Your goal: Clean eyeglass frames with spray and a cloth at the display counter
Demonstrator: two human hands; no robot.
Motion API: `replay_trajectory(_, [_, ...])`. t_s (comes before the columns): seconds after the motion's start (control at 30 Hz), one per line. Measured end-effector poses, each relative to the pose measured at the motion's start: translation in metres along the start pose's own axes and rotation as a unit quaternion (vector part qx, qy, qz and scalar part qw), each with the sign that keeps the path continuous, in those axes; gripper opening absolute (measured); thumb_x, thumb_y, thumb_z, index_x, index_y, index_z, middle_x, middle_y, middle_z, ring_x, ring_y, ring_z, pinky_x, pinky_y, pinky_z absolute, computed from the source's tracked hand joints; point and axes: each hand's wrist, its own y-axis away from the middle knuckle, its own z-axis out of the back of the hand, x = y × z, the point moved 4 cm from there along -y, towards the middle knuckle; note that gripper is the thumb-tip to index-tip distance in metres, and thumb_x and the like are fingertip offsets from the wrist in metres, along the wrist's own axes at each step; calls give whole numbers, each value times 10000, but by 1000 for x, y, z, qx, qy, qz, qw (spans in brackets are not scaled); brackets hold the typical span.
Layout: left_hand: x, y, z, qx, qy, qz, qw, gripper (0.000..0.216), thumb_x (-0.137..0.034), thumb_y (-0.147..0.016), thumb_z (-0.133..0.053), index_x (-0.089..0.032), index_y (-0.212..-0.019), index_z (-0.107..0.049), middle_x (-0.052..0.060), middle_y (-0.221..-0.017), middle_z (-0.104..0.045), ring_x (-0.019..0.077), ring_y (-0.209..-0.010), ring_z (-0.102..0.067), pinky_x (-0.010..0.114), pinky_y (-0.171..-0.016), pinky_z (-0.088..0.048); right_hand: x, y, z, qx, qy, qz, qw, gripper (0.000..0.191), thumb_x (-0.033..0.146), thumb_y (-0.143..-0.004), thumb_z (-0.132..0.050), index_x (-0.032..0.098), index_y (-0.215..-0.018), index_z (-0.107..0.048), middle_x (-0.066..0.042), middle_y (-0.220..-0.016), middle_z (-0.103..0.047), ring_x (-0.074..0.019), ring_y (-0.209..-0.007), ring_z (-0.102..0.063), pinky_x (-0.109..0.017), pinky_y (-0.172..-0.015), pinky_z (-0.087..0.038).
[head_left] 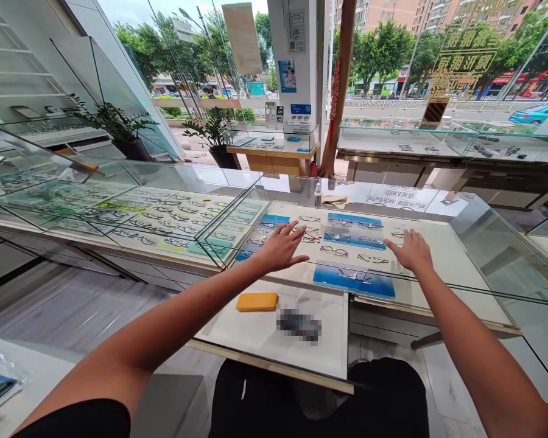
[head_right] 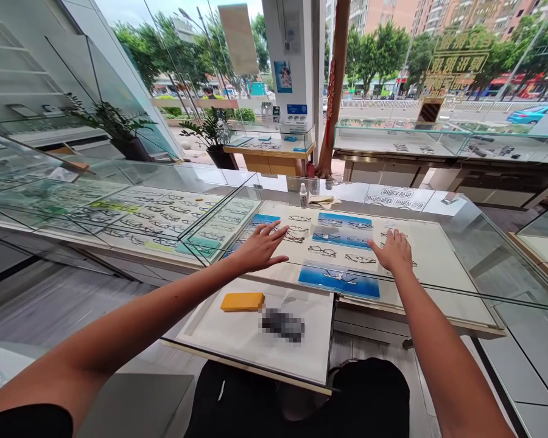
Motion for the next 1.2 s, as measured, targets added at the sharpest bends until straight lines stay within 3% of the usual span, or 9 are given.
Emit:
replay_trajectory(0.3, [2, -3, -16, -16, -6, -2, 1000, 778, -675, -1054, -461, -137, -1613, -510, 182, -1743, -393, 429, -1637, -258, 556, -1303, -211, -3, -3, -3, -3, -3, 2, 1000, 1131, 894, -941, -289, 46, -1690, -317, -226, -1791, -251, -413, -1656, -227, -550, -1347, -209])
replay_trajectory(0.43, [-1, 7, -5, -113, -31, -24, 993, 705, -646, -1058, -485, -121, -1517, -587, 214, -1710, -428, 413, -1602, -325, 544, -1252, -287, -3, -2, -3, -7, -3, 6, 1000, 1131, 892, -946, -279, 38, -1686, -323, -229, -1788, -261, -413, -1652, -238, -550, -1348, -207])
replay_trajectory(0.5, [-5, 21, -3, -152, -30, -66, 986, 507, -546, -1078, -508, -146, -1334, -685, 213, -1516, -622, 373, -1433, -520, 504, -1139, -396, -3, -2, -3, -9, -1, 5, 1000, 1134, 896, -943, -286, 38, -1684, -329, -229, -1786, -265, -413, -1651, -240, -546, -1350, -206])
replay_trajectory(0.57, [-9, 40, -9, -158, -20, -129, 979, 306, -417, -1086, -526, -181, -1068, -721, 144, -1136, -756, 285, -1081, -661, 424, -932, -464, -3, -2, -3, -10, 0, 5, 1000, 1136, 897, -941, -293, 36, -1680, -335, -232, -1783, -271, -415, -1650, -242, -543, -1351, -206])
replay_trajectory(0.67, [-6, 76, -31, -165, -17, -195, 967, 286, -319, -1072, -547, -199, -834, -651, 52, -792, -677, 202, -752, -594, 361, -713, -395, -3, -3, -3, -12, 2, 6, 1000, 1130, 892, -943, -296, 34, -1677, -343, -237, -1780, -278, -420, -1645, -252, -549, -1346, -219])
replay_trajectory(0.9, [56, 137, -90, -121, -42, -150, 980, 368, -282, -1077, -542, -189, -733, -632, 29, -677, -646, 172, -624, -567, 343, -618, -337, -6, -4, -3, -11, 3, 8, 1000, 1135, 894, -941, -299, 35, -1682, -338, -233, -1778, -285, -421, -1640, -261, -560, -1338, -237])
replay_trajectory(1.03, [90, 151, -106, -77, -50, -128, 988, 322, -277, -1068, -567, -174, -786, -682, 57, -726, -679, 186, -656, -593, 327, -629, -357, -8, -4, -3, -13, 1, 9, 1000, 1141, 903, -934, -300, 39, -1677, -349, -240, -1774, -293, -425, -1635, -273, -569, -1330, -252])
replay_trajectory(1.2, [111, 159, -124, -28, -28, -134, 990, 320, -285, -1066, -570, -174, -793, -696, 78, -749, -680, 191, -672, -584, 323, -656, -389, -8, -5, -2, -11, 3, 8, 1000, 1125, 890, -942, -307, 38, -1675, -354, -238, -1776, -290, -420, -1638, -269, -569, -1335, -244])
